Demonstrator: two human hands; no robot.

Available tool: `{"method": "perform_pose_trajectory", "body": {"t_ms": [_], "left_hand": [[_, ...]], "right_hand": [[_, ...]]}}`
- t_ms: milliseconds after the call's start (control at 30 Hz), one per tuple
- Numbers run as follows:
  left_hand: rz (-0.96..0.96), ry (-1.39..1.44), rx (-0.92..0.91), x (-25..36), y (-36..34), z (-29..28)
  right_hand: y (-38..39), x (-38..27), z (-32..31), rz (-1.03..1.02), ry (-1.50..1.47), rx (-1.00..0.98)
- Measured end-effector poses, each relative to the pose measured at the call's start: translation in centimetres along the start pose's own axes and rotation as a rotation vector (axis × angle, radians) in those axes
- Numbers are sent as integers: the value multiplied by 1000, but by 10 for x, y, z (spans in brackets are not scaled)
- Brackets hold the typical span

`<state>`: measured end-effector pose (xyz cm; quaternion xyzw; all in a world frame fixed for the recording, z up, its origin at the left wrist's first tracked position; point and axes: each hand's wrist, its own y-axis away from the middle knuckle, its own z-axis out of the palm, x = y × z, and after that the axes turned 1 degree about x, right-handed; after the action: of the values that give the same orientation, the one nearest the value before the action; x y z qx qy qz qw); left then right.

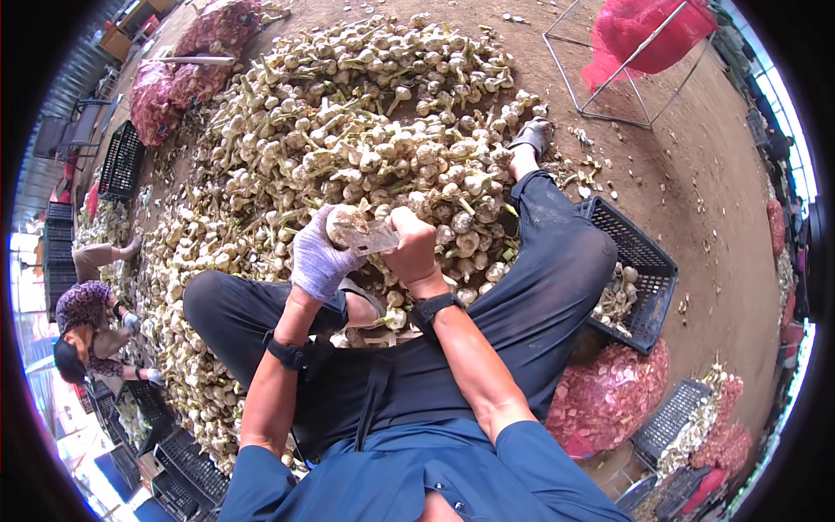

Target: The person picks up a garlic bulb from a pile, trims the roots and stem with a cleaver, and tosses the bulb into a crate, repeating the process.

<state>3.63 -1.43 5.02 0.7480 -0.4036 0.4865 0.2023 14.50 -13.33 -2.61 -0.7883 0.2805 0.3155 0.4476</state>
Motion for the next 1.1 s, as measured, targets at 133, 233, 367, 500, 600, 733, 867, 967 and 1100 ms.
{"method": "perform_pose_trajectory", "body": {"t_ms": [133,233,367,500,600,733,867,967,1100], "left_hand": [[-192,297,-267,7,-6,-21],[-21,9,-296,5,-10,-27],[112,-76,-81,5,-2,-15],[78,-82,82,6,-3,-11],[71,-176,88,-5,-9,-12],[42,-233,96,-9,-11,-9],[67,-323,194,-1,-4,-9],[79,-384,218,3,-2,-10],[295,-157,277,34,6,8]], "right_hand": [[-8,-10,-19,-106,57,-40],[-12,-18,-25,-154,72,-17],[-4,-22,-18,-50,127,-39],[0,-21,-14,-59,151,-36],[1,-19,-11,-28,144,-76],[2,-16,-4,45,121,-96],[4,-14,4,76,111,-100],[5,-13,10,90,80,-72],[25,62,1,672,391,-298]]}}
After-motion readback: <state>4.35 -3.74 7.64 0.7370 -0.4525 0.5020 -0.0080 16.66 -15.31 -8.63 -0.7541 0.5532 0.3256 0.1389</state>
